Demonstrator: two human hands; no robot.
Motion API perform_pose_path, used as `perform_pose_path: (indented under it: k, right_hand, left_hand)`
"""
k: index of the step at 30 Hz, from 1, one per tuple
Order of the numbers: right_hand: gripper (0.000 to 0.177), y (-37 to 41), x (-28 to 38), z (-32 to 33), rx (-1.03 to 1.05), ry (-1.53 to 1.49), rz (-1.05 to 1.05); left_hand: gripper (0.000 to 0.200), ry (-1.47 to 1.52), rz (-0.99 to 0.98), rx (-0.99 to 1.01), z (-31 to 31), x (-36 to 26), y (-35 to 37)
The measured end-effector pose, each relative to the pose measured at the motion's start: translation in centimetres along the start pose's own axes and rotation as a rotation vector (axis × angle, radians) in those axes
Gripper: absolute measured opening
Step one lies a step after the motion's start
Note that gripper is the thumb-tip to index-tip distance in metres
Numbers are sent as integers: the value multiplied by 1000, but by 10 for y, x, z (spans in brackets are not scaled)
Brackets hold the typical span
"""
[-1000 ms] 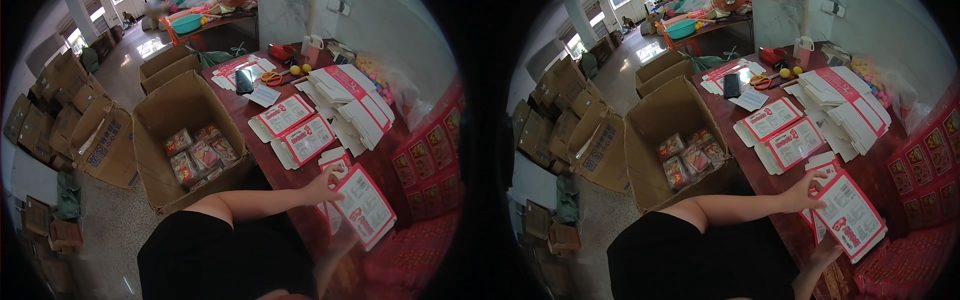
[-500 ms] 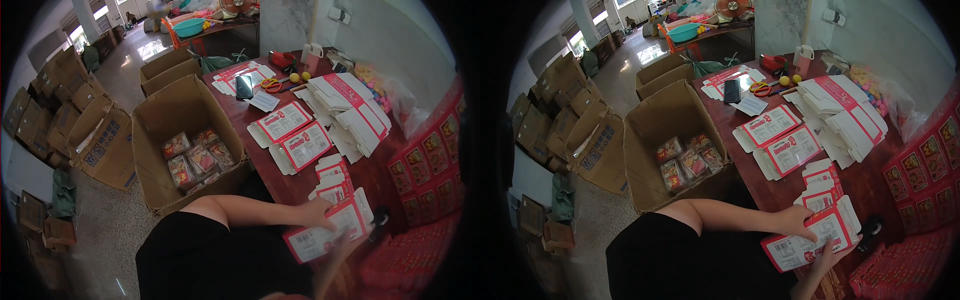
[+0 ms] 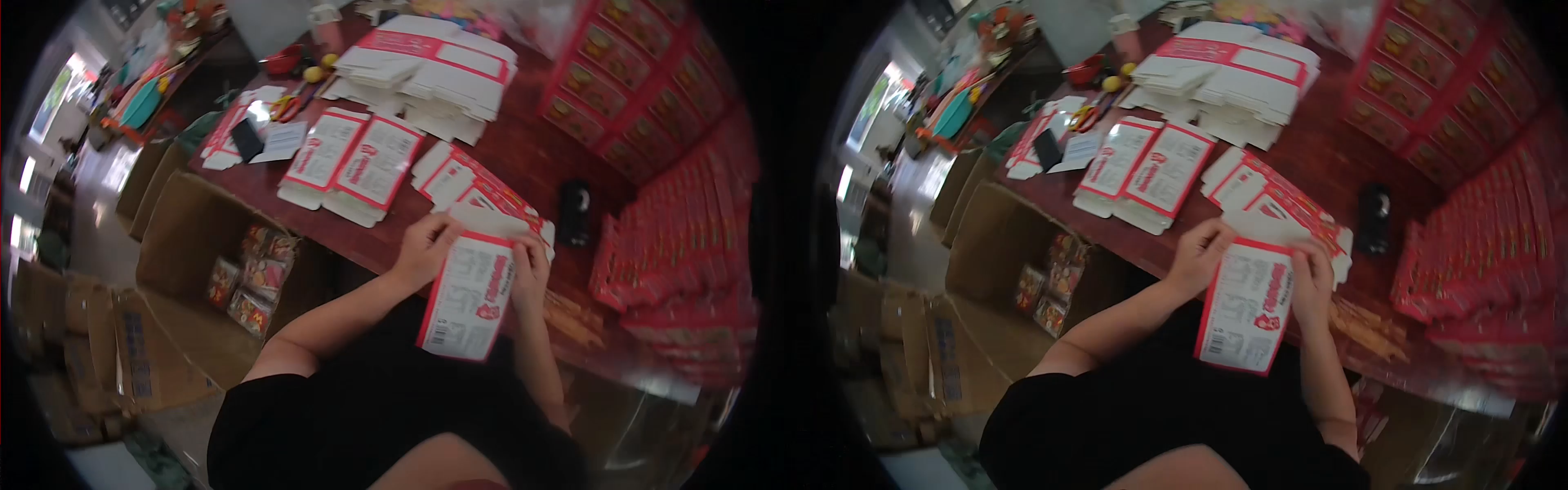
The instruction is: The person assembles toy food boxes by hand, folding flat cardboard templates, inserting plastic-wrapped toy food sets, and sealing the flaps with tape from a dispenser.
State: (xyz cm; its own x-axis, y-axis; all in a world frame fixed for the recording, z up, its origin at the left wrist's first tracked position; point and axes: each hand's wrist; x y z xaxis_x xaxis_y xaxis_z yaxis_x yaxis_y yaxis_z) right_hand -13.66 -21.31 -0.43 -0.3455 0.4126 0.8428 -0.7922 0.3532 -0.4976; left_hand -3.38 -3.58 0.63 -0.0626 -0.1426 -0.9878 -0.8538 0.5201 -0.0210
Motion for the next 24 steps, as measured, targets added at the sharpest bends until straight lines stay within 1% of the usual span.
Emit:
perform_pose_path:
  k: [1,2,3,4,5,6,7,8,9,11,12,13,15,16,17,18,21,22,23,24]
  right_hand:
    - [18,-1,16,-8,-133,-136,-37]
    - [15,-3,27,-15,-266,-279,-54]
    - [12,-6,36,-14,-246,-300,-77]
    - [10,-7,33,-9,-201,-310,-74]
    - [8,-8,29,-4,-157,-321,-70]
    - [8,-5,20,1,-93,-310,-46]
    - [11,-8,21,0,-109,-358,-128]
    - [12,-10,25,0,-98,-320,-173]
    - [14,-12,31,0,-83,-283,-214]
    - [15,-18,42,-1,-111,-301,-219]
    - [15,-21,45,-2,-130,-322,-218]
    - [15,-24,47,-3,-148,-343,-217]
    - [14,-35,48,-5,-141,-379,-304]
    - [13,-40,47,-5,-139,-396,-347]
    - [8,-45,48,-7,-164,-425,-355]
    - [8,-45,44,-5,-118,-420,-353]
    - [8,-40,35,6,-11,-417,-359]
    - [9,-36,37,9,4,-423,-373]
    - [9,-32,39,13,19,-428,-388]
    - [14,-25,31,18,65,-407,-346]
  left_hand:
    - [10,-98,-179,-34,0,-1,-2]
    - [16,46,-142,-62,-7,-9,5]
    - [19,130,-124,-11,-12,-12,7]
    - [24,209,-109,26,-12,-14,5]
    - [29,205,-91,89,-7,-11,2]
    - [29,134,-48,150,4,-6,-3]
    - [30,65,-10,206,7,-9,-8]
    - [30,84,154,164,6,-13,-9]
    - [30,33,154,162,2,-22,-8]
    - [30,-71,152,145,-3,-40,-8]
    - [25,-73,130,87,-10,-46,-6]
    - [22,-74,142,76,-11,-45,-8]
    - [17,-73,174,49,-12,-41,-12]
    - [15,-41,213,36,-13,-41,-13]
    - [13,-8,251,26,-13,-42,-15]
    - [12,25,286,15,-15,-43,-16]
    - [12,55,316,136,1,-34,-14]
    - [12,-17,240,194,3,-36,-11]
    - [14,-2,281,253,7,-37,-7]
    - [17,11,324,316,12,-37,0]
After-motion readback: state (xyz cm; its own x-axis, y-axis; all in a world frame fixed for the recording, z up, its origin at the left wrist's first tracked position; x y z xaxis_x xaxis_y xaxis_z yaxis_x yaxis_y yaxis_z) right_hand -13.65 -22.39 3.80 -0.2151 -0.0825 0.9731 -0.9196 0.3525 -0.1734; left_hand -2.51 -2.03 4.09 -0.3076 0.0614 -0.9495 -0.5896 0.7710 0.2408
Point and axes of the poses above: each hand's wrist, its own y-axis away from the middle knuckle, its own z-axis out of the back of the hand, x = y × z, and after that the axes turned 11 degrees about z, right-handed
